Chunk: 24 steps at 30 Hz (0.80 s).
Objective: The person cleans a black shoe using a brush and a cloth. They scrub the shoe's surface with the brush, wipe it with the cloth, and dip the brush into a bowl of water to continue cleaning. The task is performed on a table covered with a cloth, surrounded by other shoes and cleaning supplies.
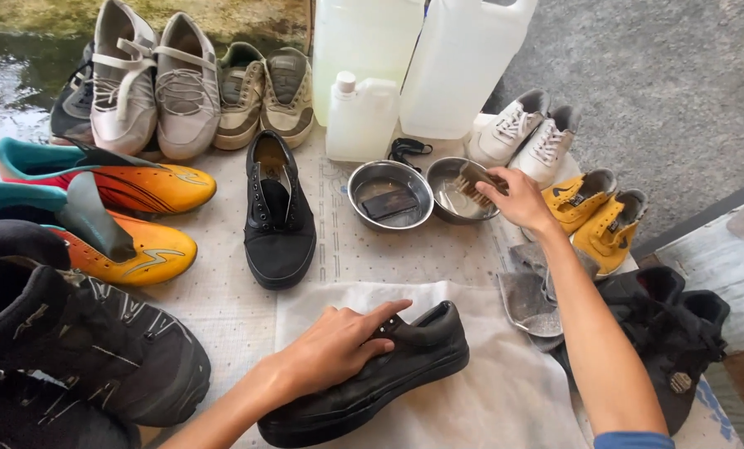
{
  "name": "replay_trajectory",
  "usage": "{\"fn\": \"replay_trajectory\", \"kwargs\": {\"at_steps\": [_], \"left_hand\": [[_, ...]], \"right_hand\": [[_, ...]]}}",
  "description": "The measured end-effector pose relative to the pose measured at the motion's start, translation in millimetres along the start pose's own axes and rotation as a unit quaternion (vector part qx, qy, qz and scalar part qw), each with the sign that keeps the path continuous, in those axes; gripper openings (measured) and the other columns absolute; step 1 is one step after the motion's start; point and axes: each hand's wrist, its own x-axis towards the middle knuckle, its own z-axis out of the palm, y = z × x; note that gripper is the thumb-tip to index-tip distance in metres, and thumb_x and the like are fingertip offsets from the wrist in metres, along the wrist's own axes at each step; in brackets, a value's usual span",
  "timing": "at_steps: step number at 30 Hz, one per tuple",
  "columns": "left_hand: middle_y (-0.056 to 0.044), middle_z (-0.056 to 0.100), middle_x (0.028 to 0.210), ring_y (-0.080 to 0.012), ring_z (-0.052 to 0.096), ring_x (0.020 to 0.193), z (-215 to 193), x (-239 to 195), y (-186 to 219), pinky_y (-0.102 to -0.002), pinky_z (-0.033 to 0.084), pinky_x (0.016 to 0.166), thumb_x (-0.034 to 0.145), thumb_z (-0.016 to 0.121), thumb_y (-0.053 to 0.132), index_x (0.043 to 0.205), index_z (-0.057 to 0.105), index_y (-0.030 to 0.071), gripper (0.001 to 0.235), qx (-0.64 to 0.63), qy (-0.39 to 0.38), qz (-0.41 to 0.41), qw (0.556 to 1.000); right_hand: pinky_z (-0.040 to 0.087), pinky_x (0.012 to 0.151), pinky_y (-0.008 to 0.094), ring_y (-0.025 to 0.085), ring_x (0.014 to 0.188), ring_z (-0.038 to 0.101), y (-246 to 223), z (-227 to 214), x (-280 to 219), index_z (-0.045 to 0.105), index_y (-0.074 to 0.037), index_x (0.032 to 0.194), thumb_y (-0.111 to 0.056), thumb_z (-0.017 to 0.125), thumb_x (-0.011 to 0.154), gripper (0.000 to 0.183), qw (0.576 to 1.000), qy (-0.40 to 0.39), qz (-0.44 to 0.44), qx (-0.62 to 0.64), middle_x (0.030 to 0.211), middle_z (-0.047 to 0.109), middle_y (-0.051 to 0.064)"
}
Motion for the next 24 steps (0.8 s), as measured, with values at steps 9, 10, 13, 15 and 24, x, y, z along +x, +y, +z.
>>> {"fn": "replay_trajectory", "kwargs": {"at_steps": [9, 10, 13, 15, 24], "left_hand": [[-0.016, 0.069, 0.088, -0.0444, 0.061, 0.088, 0.1, 0.7, 1.8, -0.050, 0.041, 0.085, 0.103, 0.050, 0.032, 0.161, 0.028, 0.021, 0.063, -0.005, -0.024, -0.019, 1.000], [-0.016, 0.069, 0.088, -0.0444, 0.061, 0.088, 0.9, 1.4, 1.5, -0.050, 0.041, 0.085, 0.103, 0.050, 0.032, 0.161, 0.028, 0.021, 0.063, -0.004, -0.024, -0.018, 1.000], [-0.019, 0.070, 0.088, -0.0474, 0.061, 0.089, 1.8, 2.1, 0.9, -0.051, 0.042, 0.086, 0.103, 0.051, 0.033, 0.160, 0.029, 0.020, 0.063, 0.004, -0.029, -0.027, 0.999], [-0.021, 0.069, 0.090, -0.0490, 0.059, 0.089, 2.4, 1.1, -0.1, -0.051, 0.041, 0.088, 0.103, 0.050, 0.034, 0.159, 0.030, 0.019, 0.062, -0.007, -0.022, -0.020, 1.000], [-0.021, 0.070, 0.092, -0.0505, 0.059, 0.089, 5.5, 1.3, -3.9, -0.051, 0.042, 0.084, 0.101, 0.052, 0.035, 0.158, 0.033, 0.020, 0.062, -0.003, -0.011, -0.019, 1.000]], "right_hand": [[0.051, 0.100, 0.052, 0.034, 0.119, 0.063, 11.9, 19.5, 24.1, 0.063, -0.010, 0.136, -0.028, 0.074, 0.091, 0.050, 0.998, 0.009, -0.005, -0.062, 0.134, 0.065, 0.017], [0.051, 0.100, 0.052, 0.034, 0.119, 0.063, 17.8, 26.3, 27.4, 0.063, -0.010, 0.136, -0.028, 0.074, 0.091, 0.050, 0.998, 0.011, -0.005, -0.063, 0.134, 0.065, 0.017], [0.050, 0.099, 0.048, 0.030, 0.111, 0.064, 30.3, 41.5, 34.4, 0.065, -0.011, 0.133, -0.029, 0.075, 0.090, 0.048, 0.996, 0.023, -0.013, -0.080, 0.127, 0.066, 0.015], [0.049, 0.102, 0.049, 0.034, 0.115, 0.063, 32.5, 46.9, 35.5, 0.066, -0.008, 0.133, -0.027, 0.077, 0.089, 0.049, 0.994, 0.029, -0.036, -0.096, 0.126, 0.066, 0.017], [0.050, 0.099, 0.050, 0.035, 0.112, 0.064, 31.7, 46.5, 32.9, 0.063, -0.006, 0.137, -0.027, 0.075, 0.092, 0.051, 0.996, 0.028, -0.031, -0.076, 0.124, 0.065, 0.020]]}}
